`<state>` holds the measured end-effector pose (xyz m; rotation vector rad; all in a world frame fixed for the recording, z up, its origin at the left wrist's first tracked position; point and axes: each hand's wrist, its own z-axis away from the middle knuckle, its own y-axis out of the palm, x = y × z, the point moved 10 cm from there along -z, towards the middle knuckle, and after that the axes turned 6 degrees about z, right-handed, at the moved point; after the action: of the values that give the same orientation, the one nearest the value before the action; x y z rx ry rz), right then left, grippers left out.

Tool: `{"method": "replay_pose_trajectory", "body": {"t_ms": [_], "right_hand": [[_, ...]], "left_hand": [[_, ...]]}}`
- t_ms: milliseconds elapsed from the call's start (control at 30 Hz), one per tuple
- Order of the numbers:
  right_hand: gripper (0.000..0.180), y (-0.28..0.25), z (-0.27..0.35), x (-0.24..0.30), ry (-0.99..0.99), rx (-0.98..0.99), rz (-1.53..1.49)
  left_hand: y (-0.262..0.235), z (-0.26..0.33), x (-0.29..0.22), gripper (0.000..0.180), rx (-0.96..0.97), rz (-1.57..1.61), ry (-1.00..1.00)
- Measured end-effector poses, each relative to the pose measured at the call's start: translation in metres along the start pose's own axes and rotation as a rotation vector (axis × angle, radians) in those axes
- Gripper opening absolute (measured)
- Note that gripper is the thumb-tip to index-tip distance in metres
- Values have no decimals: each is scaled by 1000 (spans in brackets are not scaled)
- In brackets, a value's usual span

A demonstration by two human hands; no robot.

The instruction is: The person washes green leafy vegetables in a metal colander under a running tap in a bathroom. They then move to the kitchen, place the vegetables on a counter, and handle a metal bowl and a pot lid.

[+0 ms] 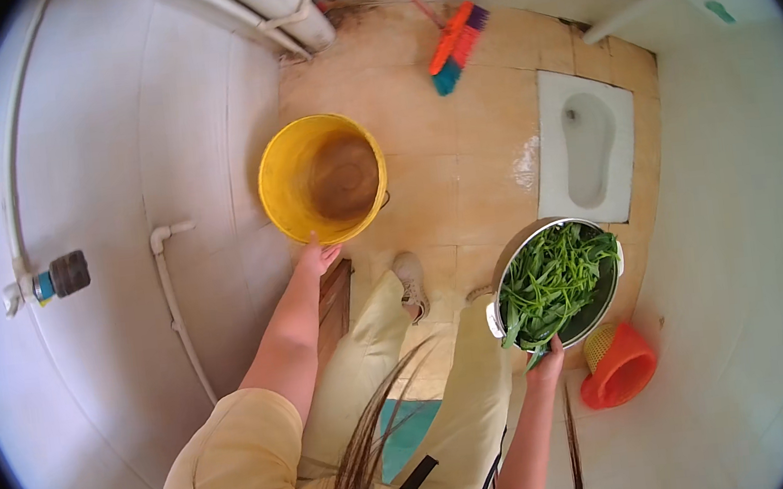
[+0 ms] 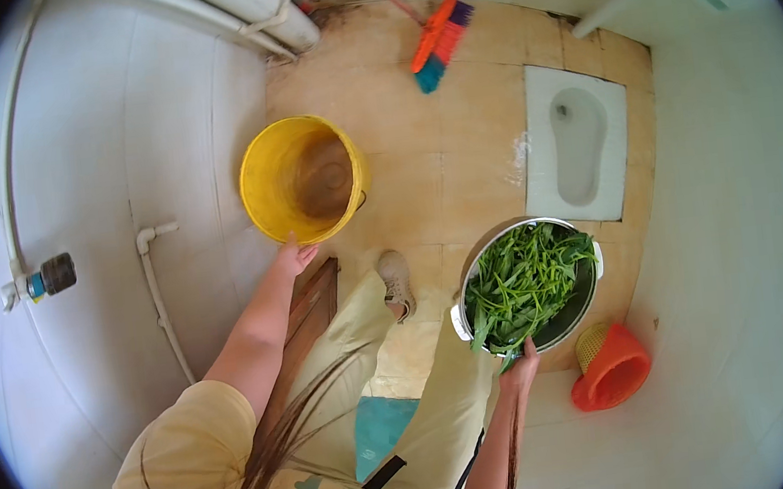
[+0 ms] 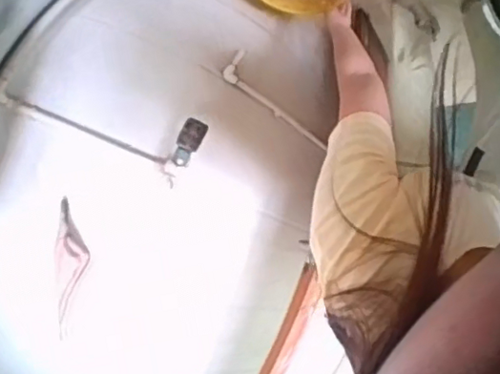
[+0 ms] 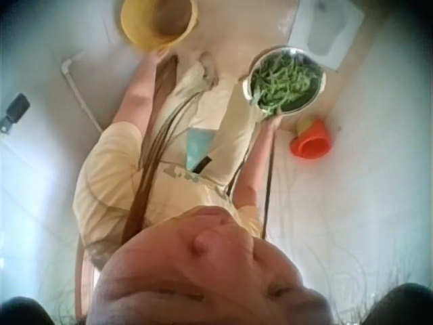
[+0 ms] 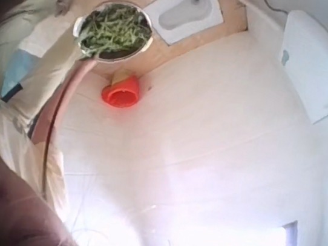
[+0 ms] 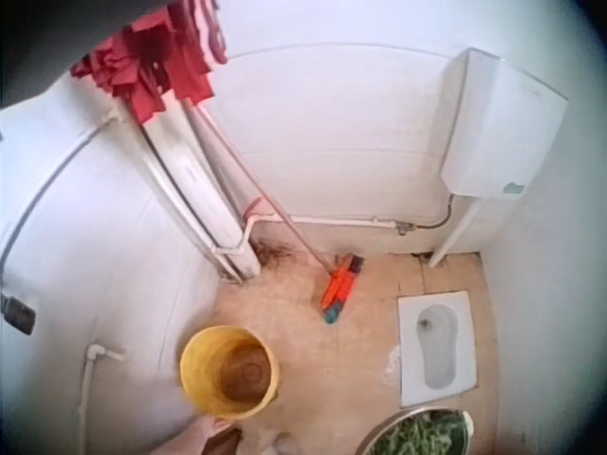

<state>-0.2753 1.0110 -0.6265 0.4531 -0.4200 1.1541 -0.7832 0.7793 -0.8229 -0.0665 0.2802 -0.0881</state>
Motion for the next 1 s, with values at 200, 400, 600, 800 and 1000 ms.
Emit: {"method": "replay_pose_trajectory", "body": {"t_ms": [200, 400, 600, 800, 1000], "right_hand": [[32, 93, 48, -38, 88, 104, 130], [34, 230, 162, -41, -70, 305, 405], [36, 330, 242, -50, 106, 476, 489], [35, 425, 343, -48, 7, 713, 635], [29, 454, 350, -66, -44, 789, 908]], "left_hand": [[-33, 75, -26, 59, -270, -124, -25], [-87, 192, -86, 46, -500, -309, 737], [-78, 481, -170, 28, -346, -108, 1218], [-150, 715, -276, 43, -558, -34, 1794], [-113, 763, -371, 59, -451, -1116, 2047]]}}
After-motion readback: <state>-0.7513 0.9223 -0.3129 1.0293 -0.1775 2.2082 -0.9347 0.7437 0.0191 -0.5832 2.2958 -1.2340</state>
